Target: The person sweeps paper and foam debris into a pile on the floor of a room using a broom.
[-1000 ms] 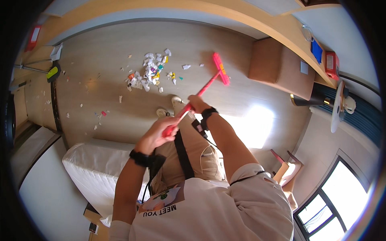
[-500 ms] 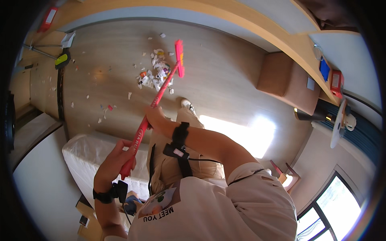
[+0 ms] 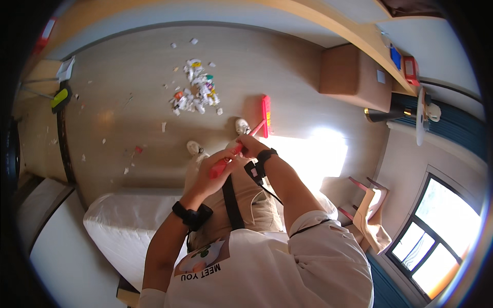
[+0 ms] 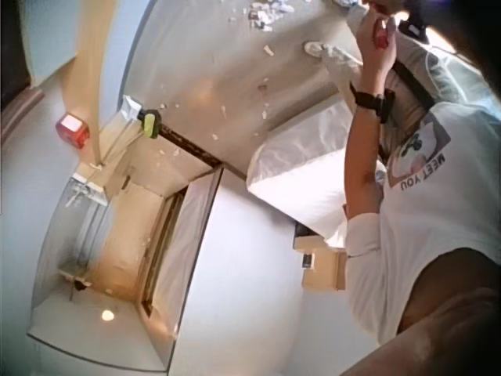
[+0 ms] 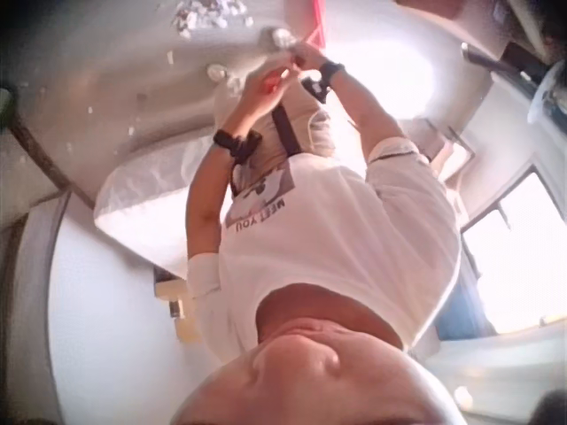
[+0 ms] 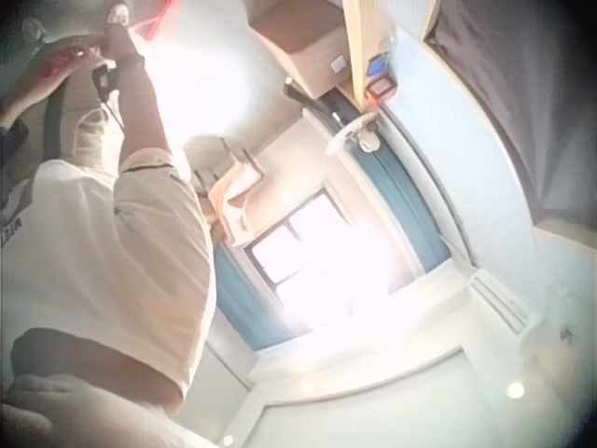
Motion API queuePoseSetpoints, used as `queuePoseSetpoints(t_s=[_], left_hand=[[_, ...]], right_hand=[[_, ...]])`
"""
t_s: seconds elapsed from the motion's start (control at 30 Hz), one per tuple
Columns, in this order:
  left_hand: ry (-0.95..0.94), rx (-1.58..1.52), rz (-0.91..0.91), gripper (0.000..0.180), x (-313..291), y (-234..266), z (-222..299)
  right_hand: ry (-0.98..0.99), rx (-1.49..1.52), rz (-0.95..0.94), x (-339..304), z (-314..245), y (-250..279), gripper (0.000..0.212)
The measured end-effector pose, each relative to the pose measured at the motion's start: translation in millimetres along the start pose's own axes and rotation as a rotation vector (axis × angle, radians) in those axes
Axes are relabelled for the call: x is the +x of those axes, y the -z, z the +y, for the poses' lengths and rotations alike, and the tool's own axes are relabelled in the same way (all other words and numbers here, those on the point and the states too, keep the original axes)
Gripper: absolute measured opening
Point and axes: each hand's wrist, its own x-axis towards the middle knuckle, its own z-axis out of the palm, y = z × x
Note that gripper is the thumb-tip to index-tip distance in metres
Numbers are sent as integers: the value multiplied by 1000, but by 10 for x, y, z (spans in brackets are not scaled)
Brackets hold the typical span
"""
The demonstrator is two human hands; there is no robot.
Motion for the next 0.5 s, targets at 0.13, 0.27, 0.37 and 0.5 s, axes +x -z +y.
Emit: queuePoseSetpoints(t_s=[0.13, 0.27, 0.37, 0.5], left_hand=[[-82, 131, 162, 13, -653, 793, -232], [93, 198, 173, 12, -1023, 1508, 228], [14, 395, 135, 11, -1058, 1701, 691], [-61, 568, 13, 18, -1130, 1687, 1185]], right_hand=[[95, 26, -3, 421, 626, -995, 6], [78, 102, -194, 320, 801, -2129, 11], [57, 194, -280, 157, 800, -2582, 12], [164, 243, -228, -699, 734, -2692, 16]])
